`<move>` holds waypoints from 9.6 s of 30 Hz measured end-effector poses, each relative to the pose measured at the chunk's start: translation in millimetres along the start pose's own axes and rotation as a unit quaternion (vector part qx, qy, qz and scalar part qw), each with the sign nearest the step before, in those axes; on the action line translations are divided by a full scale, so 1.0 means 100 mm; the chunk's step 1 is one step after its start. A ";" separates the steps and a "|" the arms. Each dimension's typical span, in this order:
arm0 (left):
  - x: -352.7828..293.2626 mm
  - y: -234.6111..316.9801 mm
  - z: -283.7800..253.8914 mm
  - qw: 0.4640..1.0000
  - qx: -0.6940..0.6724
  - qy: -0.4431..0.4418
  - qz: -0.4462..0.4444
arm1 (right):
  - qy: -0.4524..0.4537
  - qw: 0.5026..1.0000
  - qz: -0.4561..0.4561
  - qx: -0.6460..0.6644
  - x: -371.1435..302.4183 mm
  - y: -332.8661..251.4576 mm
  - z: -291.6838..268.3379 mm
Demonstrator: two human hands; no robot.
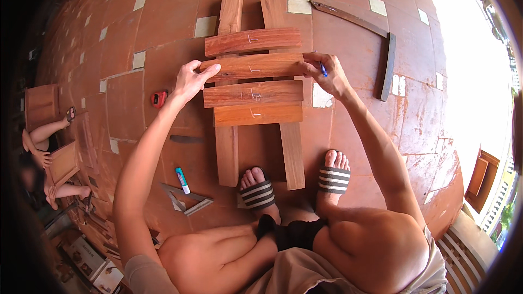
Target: The person sits on the floor and uses a tape measure and a square ruler to measure and mark several wooden planks with a pen. They repeatedly align the tools, mark measurements, and adjust the wood pieces on the tiled floor.
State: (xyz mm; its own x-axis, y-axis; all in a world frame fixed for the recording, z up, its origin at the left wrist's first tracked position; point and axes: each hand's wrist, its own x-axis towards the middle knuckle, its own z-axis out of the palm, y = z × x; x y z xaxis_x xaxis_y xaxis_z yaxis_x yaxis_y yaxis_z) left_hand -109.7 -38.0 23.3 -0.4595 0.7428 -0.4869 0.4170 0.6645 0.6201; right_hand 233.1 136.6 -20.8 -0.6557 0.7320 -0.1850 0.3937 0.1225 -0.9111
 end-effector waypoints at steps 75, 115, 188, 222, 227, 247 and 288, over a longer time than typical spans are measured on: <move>0.19 0.03 0.03 0.982 0.186 0.004 0.041 | 0.071 0.996 -0.022 -0.038 0.21 0.14 0.08; 0.52 -0.26 -0.10 0.908 -0.155 0.178 0.345 | 0.151 0.940 -0.283 -0.118 0.26 -0.16 0.04; -0.15 0.49 -0.37 0.986 -0.149 -0.028 0.072 | -0.087 0.928 0.341 0.124 -0.01 -0.44 -0.27; -0.01 0.63 -0.28 0.970 -0.200 0.016 0.137 | -0.125 0.933 0.303 0.152 -0.74 -0.64 0.35; -0.01 0.60 -0.27 0.971 -0.202 0.021 0.130 | -0.123 0.934 0.302 0.145 -0.74 -0.64 0.37; 0.04 0.57 -0.31 0.980 -0.167 0.034 0.106 | -0.135 0.925 0.317 0.162 -0.70 -0.61 0.33; 0.08 0.53 -0.28 0.982 -0.158 0.043 0.094 | -0.129 0.926 0.307 0.180 -0.70 -0.57 0.33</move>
State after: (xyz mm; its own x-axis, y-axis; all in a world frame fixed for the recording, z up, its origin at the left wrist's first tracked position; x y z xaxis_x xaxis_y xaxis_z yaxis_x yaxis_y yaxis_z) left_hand -113.7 0.3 69.6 -0.4674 0.8316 -0.2999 0.2431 0.4471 0.8608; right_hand 235.6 56.4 31.8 -0.5303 0.3991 -0.7480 0.5339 -0.5281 -0.6603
